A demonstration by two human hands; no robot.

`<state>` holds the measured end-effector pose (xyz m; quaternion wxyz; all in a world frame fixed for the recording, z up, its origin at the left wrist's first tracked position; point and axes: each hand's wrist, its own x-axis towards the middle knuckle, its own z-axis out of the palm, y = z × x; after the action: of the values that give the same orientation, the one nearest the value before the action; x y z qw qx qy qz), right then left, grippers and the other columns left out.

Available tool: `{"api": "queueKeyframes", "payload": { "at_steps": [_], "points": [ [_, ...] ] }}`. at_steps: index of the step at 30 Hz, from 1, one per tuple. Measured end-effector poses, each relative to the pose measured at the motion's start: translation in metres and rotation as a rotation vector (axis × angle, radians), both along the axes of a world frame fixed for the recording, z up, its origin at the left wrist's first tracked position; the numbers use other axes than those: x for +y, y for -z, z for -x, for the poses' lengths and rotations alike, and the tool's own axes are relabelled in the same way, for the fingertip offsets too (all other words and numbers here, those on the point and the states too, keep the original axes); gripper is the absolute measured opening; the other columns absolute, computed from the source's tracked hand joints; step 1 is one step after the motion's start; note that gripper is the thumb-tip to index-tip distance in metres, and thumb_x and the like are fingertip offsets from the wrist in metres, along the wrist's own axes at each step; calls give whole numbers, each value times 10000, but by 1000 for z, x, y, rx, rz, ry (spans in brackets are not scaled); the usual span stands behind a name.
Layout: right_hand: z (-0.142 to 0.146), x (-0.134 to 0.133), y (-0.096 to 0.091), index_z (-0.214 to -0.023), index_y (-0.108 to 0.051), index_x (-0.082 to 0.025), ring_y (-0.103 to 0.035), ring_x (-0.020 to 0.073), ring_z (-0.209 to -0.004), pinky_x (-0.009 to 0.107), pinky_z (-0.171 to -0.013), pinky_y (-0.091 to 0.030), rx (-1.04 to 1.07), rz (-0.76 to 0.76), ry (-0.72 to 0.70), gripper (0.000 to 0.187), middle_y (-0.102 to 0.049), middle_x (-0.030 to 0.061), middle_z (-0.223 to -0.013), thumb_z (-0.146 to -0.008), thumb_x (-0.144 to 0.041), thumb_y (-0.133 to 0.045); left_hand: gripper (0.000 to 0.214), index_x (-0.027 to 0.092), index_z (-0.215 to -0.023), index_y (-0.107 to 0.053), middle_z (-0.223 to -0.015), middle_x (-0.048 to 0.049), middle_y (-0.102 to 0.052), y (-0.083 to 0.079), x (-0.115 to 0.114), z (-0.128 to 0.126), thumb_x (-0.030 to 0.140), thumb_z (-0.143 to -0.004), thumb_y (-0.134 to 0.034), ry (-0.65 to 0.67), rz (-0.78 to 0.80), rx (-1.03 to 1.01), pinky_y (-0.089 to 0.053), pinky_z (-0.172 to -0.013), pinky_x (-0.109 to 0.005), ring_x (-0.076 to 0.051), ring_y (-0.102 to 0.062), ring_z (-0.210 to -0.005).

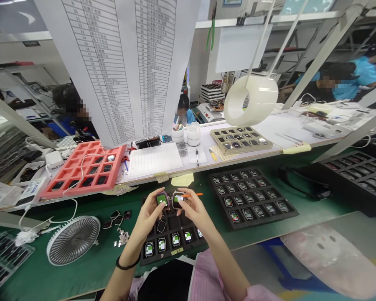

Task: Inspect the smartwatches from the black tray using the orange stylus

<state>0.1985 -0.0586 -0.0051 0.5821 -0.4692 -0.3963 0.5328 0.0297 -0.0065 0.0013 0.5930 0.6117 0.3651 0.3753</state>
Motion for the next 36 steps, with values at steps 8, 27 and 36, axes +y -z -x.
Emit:
{"api": "queueKeyframes", "payload": {
  "at_steps": [8, 27, 36],
  "points": [
    [0, -1, -5, -1152, -554, -235, -512, 96, -515, 225, -411, -268, -9, 24, 27, 408, -606, 16, -810, -834, -488, -588, 480, 210, -1289, -487, -1016, -68, -598, 3, 0, 1, 468, -887, -536, -10, 2, 8, -464, -552, -228, -98, -521, -638],
    [4, -9, -5, -1128, -614, -261, -631, 179, -728, 297, -668, -505, -224, -21, -16, 344, -667, 7, -823, -819, -403, -661, 457, 237, -1198, -547, -1181, -111, -629, -4, 4, -4, 104, -766, -614, 102, -912, 440, -480, -884, -458, -282, -581, -1090],
    [-1, -7, -14, -1028, -696, -232, -654, 181, -798, 316, -741, -525, 241, 74, -226, 376, -690, 27, -859, -675, -326, -787, 480, 247, -1149, -587, -1094, -91, -678, -14, 0, -4, 142, -701, -722, 66, -869, 117, -489, -894, -451, -268, -607, -1040]
  ]
}}
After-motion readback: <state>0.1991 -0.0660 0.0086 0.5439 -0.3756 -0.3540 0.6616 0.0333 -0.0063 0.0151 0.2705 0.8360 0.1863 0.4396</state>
